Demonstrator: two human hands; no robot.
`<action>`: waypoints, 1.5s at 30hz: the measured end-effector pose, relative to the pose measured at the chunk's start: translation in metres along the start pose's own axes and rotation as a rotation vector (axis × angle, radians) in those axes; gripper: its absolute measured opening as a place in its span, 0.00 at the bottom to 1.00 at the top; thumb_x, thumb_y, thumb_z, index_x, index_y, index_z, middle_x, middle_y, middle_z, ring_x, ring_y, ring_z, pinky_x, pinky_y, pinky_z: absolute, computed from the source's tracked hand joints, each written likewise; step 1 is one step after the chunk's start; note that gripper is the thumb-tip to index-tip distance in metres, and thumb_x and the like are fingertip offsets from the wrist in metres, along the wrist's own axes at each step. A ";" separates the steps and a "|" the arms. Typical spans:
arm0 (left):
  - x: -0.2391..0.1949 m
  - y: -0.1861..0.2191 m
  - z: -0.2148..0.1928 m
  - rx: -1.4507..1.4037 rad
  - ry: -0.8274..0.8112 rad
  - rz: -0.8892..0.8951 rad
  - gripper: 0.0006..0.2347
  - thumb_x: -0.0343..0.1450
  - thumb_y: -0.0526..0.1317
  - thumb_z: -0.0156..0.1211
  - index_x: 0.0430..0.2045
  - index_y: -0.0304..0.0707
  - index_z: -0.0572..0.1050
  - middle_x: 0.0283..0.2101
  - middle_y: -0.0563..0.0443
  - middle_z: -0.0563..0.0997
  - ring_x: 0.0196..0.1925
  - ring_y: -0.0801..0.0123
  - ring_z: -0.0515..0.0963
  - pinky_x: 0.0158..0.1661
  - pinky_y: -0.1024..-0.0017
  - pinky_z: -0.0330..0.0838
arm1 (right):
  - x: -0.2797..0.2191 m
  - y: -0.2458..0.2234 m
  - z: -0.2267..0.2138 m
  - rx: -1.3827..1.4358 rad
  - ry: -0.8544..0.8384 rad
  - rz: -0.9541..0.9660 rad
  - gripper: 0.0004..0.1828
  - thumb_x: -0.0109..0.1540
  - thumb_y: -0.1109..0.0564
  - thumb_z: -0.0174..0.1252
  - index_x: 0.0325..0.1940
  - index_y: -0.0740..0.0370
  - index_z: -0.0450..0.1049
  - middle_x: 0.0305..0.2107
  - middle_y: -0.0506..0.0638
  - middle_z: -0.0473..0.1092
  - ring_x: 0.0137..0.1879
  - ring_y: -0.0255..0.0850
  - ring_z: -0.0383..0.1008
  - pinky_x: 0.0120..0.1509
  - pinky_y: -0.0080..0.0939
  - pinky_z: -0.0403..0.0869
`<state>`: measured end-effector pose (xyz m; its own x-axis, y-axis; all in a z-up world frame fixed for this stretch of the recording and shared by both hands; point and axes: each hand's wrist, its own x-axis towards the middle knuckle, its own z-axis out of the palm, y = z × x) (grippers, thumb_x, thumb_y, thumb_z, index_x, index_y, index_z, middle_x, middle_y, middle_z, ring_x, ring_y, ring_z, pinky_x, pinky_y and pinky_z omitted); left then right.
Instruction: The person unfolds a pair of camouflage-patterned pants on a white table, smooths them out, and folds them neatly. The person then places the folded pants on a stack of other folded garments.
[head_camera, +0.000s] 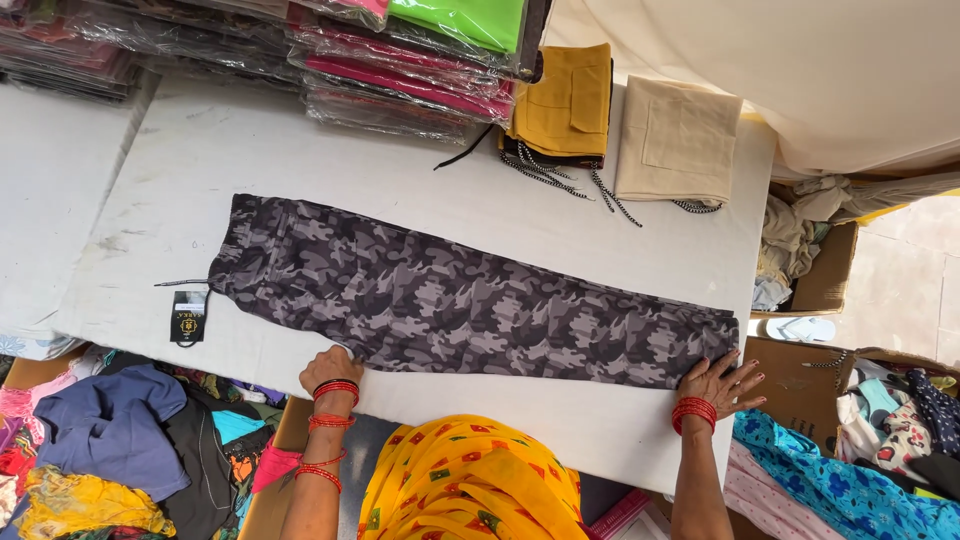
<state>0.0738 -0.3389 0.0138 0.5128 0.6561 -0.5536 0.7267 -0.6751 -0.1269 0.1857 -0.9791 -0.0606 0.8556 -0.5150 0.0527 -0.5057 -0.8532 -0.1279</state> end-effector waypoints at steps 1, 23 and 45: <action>-0.006 0.009 -0.009 0.002 -0.001 0.001 0.12 0.66 0.47 0.67 0.35 0.40 0.85 0.42 0.40 0.86 0.46 0.51 0.85 0.47 0.60 0.80 | -0.009 -0.009 0.000 -0.001 -0.001 0.002 0.36 0.72 0.39 0.32 0.84 0.46 0.40 0.80 0.58 0.37 0.85 0.56 0.31 0.81 0.70 0.29; 0.042 -0.002 0.046 -0.149 0.614 0.314 0.37 0.72 0.66 0.40 0.73 0.42 0.51 0.76 0.33 0.46 0.76 0.34 0.42 0.69 0.37 0.32 | 0.021 -0.066 0.015 0.057 -0.083 -0.254 0.40 0.71 0.34 0.31 0.83 0.55 0.41 0.78 0.57 0.40 0.83 0.52 0.36 0.81 0.61 0.35; 0.247 0.102 -0.064 -0.283 0.551 0.276 0.28 0.74 0.62 0.34 0.74 0.73 0.49 0.80 0.48 0.39 0.77 0.25 0.25 0.63 0.19 0.17 | 0.053 -0.064 0.019 0.020 -0.066 0.172 0.44 0.64 0.22 0.32 0.82 0.35 0.42 0.79 0.57 0.36 0.82 0.63 0.29 0.75 0.80 0.30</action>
<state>0.3040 -0.2237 -0.0830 0.8001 0.5993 -0.0249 0.5891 -0.7773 0.2209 0.2659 -0.9503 -0.0687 0.7627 -0.6457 -0.0367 -0.6431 -0.7512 -0.1488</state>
